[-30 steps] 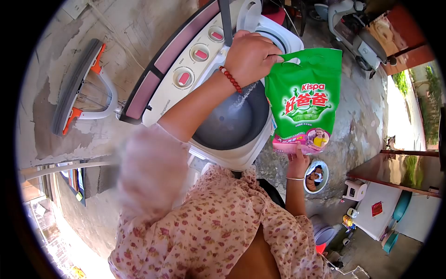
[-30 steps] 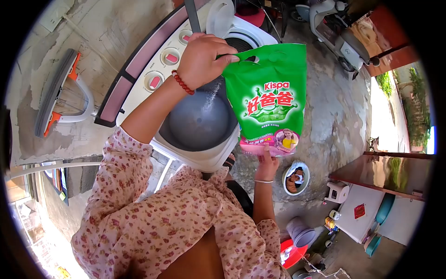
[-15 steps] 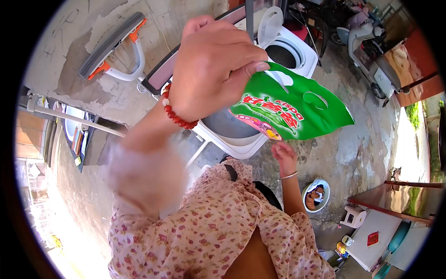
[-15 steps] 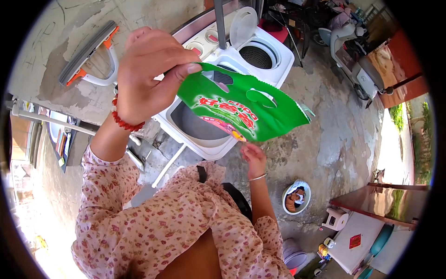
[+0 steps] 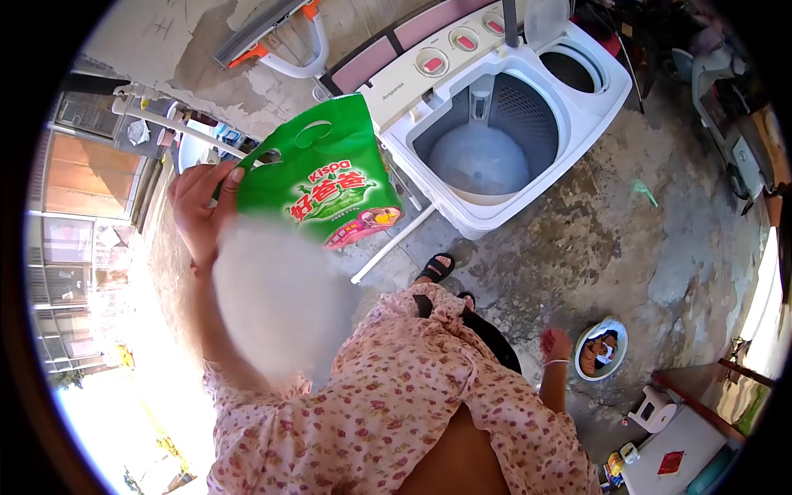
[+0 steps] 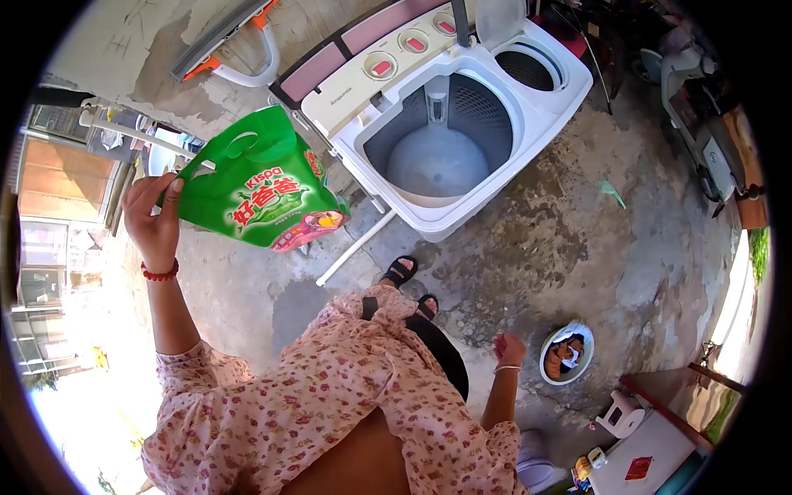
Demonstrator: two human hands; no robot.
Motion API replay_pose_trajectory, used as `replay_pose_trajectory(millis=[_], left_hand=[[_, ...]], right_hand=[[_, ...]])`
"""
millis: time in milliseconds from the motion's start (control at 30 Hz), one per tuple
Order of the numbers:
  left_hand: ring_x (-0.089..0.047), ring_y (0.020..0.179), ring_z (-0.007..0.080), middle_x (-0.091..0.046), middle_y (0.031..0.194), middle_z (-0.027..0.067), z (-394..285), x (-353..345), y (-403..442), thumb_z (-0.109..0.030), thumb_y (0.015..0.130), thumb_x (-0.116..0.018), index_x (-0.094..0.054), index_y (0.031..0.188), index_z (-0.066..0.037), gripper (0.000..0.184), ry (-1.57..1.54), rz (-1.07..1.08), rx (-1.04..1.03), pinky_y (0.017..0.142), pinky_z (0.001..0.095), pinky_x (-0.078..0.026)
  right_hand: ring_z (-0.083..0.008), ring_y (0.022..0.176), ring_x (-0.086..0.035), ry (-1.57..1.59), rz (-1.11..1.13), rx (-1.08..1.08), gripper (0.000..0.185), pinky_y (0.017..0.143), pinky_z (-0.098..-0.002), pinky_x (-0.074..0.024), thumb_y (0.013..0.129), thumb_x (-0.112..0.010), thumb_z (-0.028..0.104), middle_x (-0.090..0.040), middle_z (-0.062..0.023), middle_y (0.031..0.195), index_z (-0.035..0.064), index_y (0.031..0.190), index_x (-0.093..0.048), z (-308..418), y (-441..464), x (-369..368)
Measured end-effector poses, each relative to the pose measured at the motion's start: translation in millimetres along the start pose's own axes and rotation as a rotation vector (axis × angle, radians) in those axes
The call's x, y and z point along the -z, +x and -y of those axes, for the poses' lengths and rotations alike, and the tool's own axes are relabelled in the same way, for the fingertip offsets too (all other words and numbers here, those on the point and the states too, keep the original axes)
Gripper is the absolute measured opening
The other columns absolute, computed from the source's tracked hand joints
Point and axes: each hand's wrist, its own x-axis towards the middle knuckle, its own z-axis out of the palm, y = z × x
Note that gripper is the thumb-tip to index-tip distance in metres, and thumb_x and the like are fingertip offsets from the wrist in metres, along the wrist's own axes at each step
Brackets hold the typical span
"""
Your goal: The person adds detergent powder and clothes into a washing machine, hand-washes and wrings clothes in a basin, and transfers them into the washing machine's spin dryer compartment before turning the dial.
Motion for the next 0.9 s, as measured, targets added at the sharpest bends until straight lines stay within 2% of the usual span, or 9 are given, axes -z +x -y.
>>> replay_pose_trajectory(millis=[167,267,367,400,533,667,700,800,900], left_hand=[[-0.06,0.075,0.0214,-0.065,0.077,0.0053,48,-114,-104,-0.019,0.074,-0.068,-0.07,0.078,-0.01,0.01,0.049,0.437,0.188,0.08,0.0361,-0.036],[-0.06,0.076,0.0224,-0.065,0.075,0.0042,69,-178,-184,-0.023,0.075,-0.062,-0.069,0.074,-0.015,0.01,0.155,0.64,0.357,0.078,0.0383,-0.035],[-0.061,0.077,0.0224,-0.065,0.074,0.0038,98,-252,-227,-0.025,0.075,-0.057,-0.069,0.072,-0.016,0.015,0.19,0.898,0.428,0.076,0.04,-0.035],[-0.061,0.077,0.0226,-0.066,0.076,0.0036,111,-275,-240,-0.025,0.075,-0.056,-0.069,0.074,-0.016,0.016,0.243,0.99,0.428,0.075,0.0408,-0.035],[-0.062,0.08,0.022,-0.067,0.08,0.0042,126,-329,-266,-0.021,0.075,-0.053,-0.07,0.078,-0.018,0.018,0.276,1.077,0.467,0.083,0.0428,-0.035],[-0.063,0.083,0.0228,-0.067,0.087,0.004,148,-381,-273,-0.022,0.076,-0.051,-0.07,0.08,-0.018,0.019,0.415,1.026,0.485,0.08,0.0424,-0.04],[-0.063,0.083,0.0229,-0.067,0.089,0.0036,180,-401,-291,-0.022,0.076,-0.051,-0.07,0.08,-0.018,0.019,0.293,1.047,0.542,0.078,0.0422,-0.041],[-0.062,0.095,0.0303,-0.065,0.106,0.0077,183,-419,-253,-0.027,0.084,-0.049,-0.065,0.105,-0.016,0.028,0.238,1.027,0.911,0.084,0.0491,-0.044],[-0.062,0.091,0.0308,-0.065,0.1,0.0099,183,-464,-252,-0.027,0.083,-0.05,-0.065,0.098,-0.014,0.025,0.258,1.073,0.714,0.08,0.0472,-0.045]], right_hand=[[-0.015,0.053,-0.057,-0.314,-0.22,-0.213,0.01,0.044,-0.0266,-0.0409,0.078,-0.058,0.016,-0.062,-0.0052,0.07,0.0082,0.085,-0.059,-45,23,52],[-0.0151,0.052,-0.057,-0.358,-0.182,-0.079,0.012,0.04,-0.0254,-0.0391,0.079,-0.057,0.016,-0.063,-0.0058,0.071,0.0063,0.085,-0.059,-89,11,98],[-0.0156,0.052,-0.059,-0.415,-0.205,-0.139,0.014,0.038,-0.0253,-0.0388,0.08,-0.057,0.017,-0.063,-0.0071,0.072,0.004,0.087,-0.059,-107,-11,100],[-0.0122,0.045,-0.043,-0.354,-0.338,-0.113,0.012,0.04,-0.0244,-0.0369,0.083,-0.053,0.007,-0.053,-0.0083,0.061,-0.0013,0.074,-0.053,-94,-43,71],[-0.0198,0.056,-0.061,-0.636,-0.227,-0.055,0.017,0.042,-0.0287,-0.0457,0.084,-0.054,0.01,-0.062,-0.0154,0.07,-0.0061,0.088,-0.058,-106,-88,69],[-0.0237,0.063,-0.065,-0.641,-0.298,-0.055,0.023,0.053,-0.0323,-0.055,0.084,-0.055,0.012,-0.065,-0.0177,0.076,-0.0063,0.098,-0.056,-135,-115,57],[-0.0234,0.064,-0.066,-0.607,-0.286,-0.041,0.024,0.057,-0.0329,-0.0562,0.085,-0.055,0.013,-0.065,-0.0167,0.077,-0.0059,0.1,-0.056,-139,-122,47],[-0.0218,0.067,-0.066,-0.567,-0.311,-0.042,0.023,0.059,-0.0318,-0.0551,0.086,-0.057,0.014,-0.066,-0.0159,0.079,-0.0055,0.098,-0.056,-151,-142,20],[-0.0209,0.07,-0.066,-0.491,-0.372,-0.044,0.023,0.062,-0.0314,-0.0549,0.087,-0.057,0.015,-0.066,-0.0154,0.081,-0.0065,0.096,-0.056,-175,-159,-3]])
